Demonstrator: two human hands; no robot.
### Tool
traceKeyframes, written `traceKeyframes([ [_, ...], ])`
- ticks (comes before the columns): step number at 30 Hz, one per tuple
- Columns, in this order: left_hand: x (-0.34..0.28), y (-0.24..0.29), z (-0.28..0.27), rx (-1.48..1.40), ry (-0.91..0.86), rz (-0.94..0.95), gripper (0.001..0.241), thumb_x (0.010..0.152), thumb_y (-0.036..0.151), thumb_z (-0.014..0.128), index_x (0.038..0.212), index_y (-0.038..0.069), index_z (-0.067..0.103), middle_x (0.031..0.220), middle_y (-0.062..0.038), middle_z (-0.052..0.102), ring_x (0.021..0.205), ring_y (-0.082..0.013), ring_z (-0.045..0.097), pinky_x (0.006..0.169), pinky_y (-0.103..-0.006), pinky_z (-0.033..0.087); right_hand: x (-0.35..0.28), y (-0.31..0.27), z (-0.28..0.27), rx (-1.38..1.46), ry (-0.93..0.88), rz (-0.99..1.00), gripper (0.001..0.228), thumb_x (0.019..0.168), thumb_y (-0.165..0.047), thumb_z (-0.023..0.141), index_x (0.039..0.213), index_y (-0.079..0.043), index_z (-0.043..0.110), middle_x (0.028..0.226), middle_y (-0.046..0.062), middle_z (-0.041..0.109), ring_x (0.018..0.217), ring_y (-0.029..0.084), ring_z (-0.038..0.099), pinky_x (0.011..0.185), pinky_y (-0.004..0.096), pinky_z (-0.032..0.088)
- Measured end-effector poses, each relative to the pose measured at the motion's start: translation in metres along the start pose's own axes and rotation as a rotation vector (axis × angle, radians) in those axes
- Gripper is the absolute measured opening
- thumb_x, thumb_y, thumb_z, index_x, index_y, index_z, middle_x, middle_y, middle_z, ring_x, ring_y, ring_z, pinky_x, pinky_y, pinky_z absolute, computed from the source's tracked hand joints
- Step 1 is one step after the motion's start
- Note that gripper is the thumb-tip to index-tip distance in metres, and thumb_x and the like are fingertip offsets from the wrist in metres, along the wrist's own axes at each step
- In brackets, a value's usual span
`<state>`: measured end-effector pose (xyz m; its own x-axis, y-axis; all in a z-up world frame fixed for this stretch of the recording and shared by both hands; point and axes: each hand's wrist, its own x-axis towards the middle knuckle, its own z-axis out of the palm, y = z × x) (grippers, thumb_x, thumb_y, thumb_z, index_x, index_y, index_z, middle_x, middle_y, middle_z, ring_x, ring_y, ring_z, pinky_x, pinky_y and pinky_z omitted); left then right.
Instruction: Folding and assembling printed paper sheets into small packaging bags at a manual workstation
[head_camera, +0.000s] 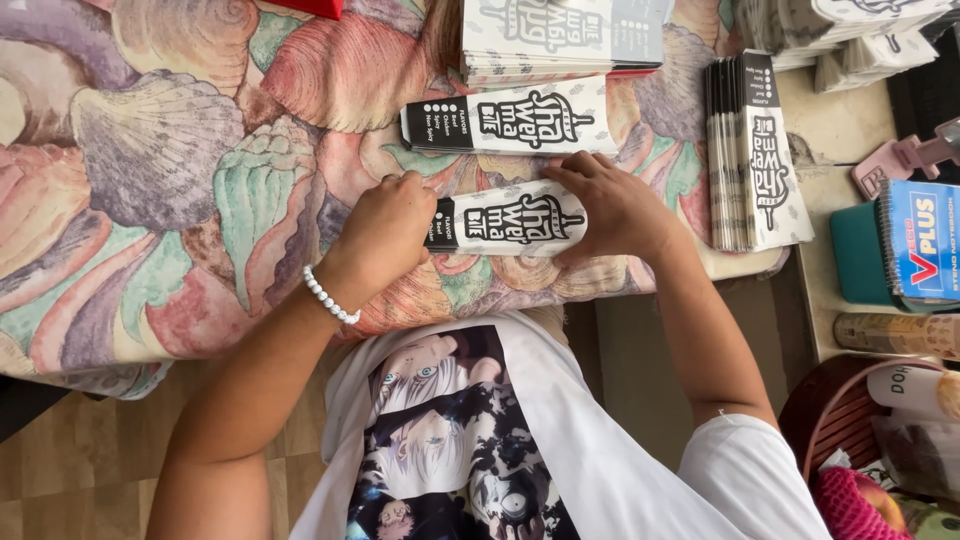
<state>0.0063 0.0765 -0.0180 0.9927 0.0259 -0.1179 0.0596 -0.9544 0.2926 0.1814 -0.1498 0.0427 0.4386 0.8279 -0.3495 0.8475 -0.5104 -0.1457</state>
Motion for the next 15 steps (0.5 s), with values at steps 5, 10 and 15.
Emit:
traceKeyframes([
  [5, 0.003, 0.001, 0.009, 0.028, 0.018, 0.0, 0.054, 0.055, 0.011, 0.098, 0.096, -0.01, 0.07, 0.093, -0.022, 0.062, 0.091, -0.0406, 0.069, 0.077, -0.0509, 0.062, -0.009, -0.009, 0.002, 0.063, 0.009, 0.046, 0.151, 0.031, -0.069, 0.097, 0.159, -0.015, 0.037, 0.155, 0.012, 0.042, 0.138, 0.035, 0.047, 0.11, 0.049, 0.047],
  [10, 0.001, -0.001, 0.011, 0.044, 0.056, -0.025, 0.056, 0.054, 0.012, 0.098, 0.097, -0.009, 0.07, 0.093, -0.02, 0.061, 0.09, -0.039, 0.069, 0.075, -0.0509, 0.062, -0.046, -0.015, -0.013, 0.215, 0.102, 0.227, 0.155, 0.033, -0.053, 0.101, 0.163, -0.017, 0.025, 0.163, 0.017, 0.029, 0.139, 0.045, 0.044, 0.11, 0.062, 0.044],
  [15, 0.005, -0.002, 0.019, 0.058, 0.09, -0.048, 0.06, 0.052, 0.013, 0.099, 0.099, -0.009, 0.069, 0.093, -0.019, 0.061, 0.089, -0.0384, 0.068, 0.074, -0.051, 0.062, -0.062, 0.005, 0.028, 0.472, 0.064, 0.441, 0.138, 0.061, -0.035, 0.095, 0.167, -0.017, 0.008, 0.123, 0.017, 0.065, 0.106, 0.038, 0.068, 0.095, 0.051, 0.053],
])
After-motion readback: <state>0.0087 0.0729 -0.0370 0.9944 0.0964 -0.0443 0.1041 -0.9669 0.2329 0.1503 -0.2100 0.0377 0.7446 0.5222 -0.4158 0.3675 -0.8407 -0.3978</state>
